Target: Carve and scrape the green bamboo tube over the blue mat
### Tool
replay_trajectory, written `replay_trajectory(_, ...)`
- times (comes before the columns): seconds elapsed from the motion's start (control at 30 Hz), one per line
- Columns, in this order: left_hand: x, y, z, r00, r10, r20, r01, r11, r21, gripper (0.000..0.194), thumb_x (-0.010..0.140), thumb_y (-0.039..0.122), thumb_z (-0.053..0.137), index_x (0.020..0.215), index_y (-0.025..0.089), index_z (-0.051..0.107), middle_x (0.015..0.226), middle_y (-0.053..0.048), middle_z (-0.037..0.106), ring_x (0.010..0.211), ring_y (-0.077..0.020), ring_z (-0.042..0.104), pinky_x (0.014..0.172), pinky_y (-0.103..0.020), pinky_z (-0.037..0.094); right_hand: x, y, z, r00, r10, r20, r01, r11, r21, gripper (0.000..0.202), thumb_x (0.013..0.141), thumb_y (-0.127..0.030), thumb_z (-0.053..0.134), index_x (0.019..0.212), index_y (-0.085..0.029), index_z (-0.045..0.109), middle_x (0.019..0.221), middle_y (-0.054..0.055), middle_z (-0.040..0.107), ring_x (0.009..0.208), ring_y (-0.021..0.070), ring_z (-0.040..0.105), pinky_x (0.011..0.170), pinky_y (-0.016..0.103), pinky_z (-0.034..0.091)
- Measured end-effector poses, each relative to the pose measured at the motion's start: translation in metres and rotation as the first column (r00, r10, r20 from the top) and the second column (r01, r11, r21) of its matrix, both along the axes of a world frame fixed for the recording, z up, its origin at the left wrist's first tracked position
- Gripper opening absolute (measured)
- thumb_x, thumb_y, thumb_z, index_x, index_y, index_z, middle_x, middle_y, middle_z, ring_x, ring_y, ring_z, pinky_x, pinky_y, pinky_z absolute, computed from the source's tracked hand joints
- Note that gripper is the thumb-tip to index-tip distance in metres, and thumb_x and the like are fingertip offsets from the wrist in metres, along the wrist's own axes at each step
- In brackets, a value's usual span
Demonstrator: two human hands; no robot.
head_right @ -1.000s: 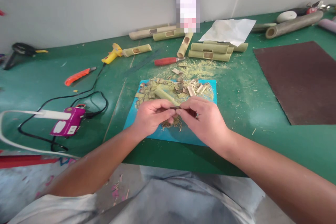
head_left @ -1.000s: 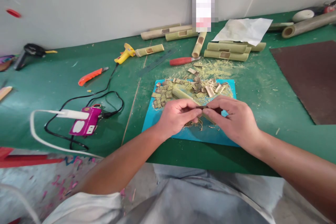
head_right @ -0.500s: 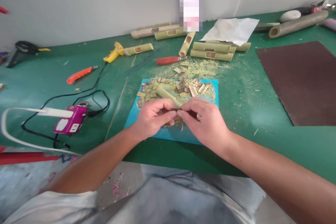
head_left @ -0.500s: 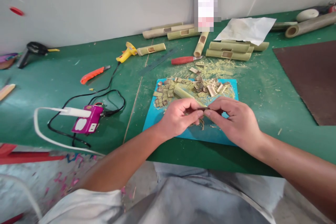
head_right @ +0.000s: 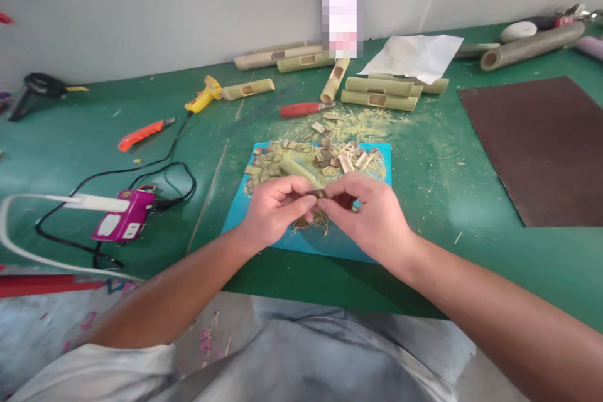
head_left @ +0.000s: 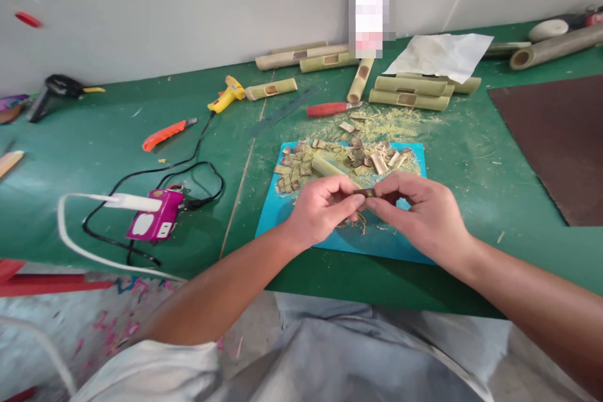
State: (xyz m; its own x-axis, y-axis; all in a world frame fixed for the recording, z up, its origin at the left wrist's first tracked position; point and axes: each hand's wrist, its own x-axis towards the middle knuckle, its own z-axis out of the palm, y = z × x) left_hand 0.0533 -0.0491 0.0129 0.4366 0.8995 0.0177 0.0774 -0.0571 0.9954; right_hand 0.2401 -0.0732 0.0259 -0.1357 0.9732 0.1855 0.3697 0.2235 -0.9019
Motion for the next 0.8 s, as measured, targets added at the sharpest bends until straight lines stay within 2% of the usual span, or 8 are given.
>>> replay_trajectory(0.43, -0.0004, 0.0013, 0.0023, 0.997, -0.077, -0.015, 0.077, 0.997, -0.014, 0.029, 0.085, 0.039, 0.066, 0.07, 0.016, 0.056, 0.063, 0.001, 0.058, 0.056, -0.0091, 0.056, 0.053, -0.019, 0.045, 0.0019, -0.0015, 0.0052, 0.994, 0.046, 0.102, -0.046, 0.999, 0.002, 0.015, 0.084, -0.026, 0.061, 0.07, -0.022, 0.062, 0.069, -0.001, 0.063, 0.065, 0.0124, 0.055, 0.061, 0.028, 0.043)
replay_trajectory(0.6, -0.0006, 0.0013, 0.0005, 0.998, -0.057, 0.019, 0.058, 0.998, -0.01, 0.032, 0.086, 0.041, 0.066, 0.07, 0.016, 0.055, 0.062, 0.001, 0.059, 0.056, -0.0093, 0.057, 0.053, -0.02, 0.045, 0.0017, 0.0002, 0.0038, 0.999, 0.018, 0.036, -0.016, 0.999, -0.047, 0.01, 0.08, -0.03, 0.066, 0.075, -0.022, 0.065, 0.07, -0.001, 0.065, 0.062, 0.0118, 0.056, 0.056, 0.026, 0.044)
replay_trajectory(0.8, -0.0007, 0.001, 0.0002, 0.998, -0.055, 0.027, 0.055, 0.998, 0.009, 0.029, 0.087, 0.038, 0.065, 0.071, 0.015, 0.056, 0.063, 0.001, 0.059, 0.057, -0.0093, 0.057, 0.053, -0.02, 0.044, 0.0014, -0.0004, 0.0028, 1.0, 0.03, -0.007, -0.03, 1.0, -0.009, 0.009, 0.079, -0.03, 0.066, 0.075, -0.021, 0.065, 0.069, -0.001, 0.063, 0.06, 0.0105, 0.053, 0.055, 0.026, 0.043)
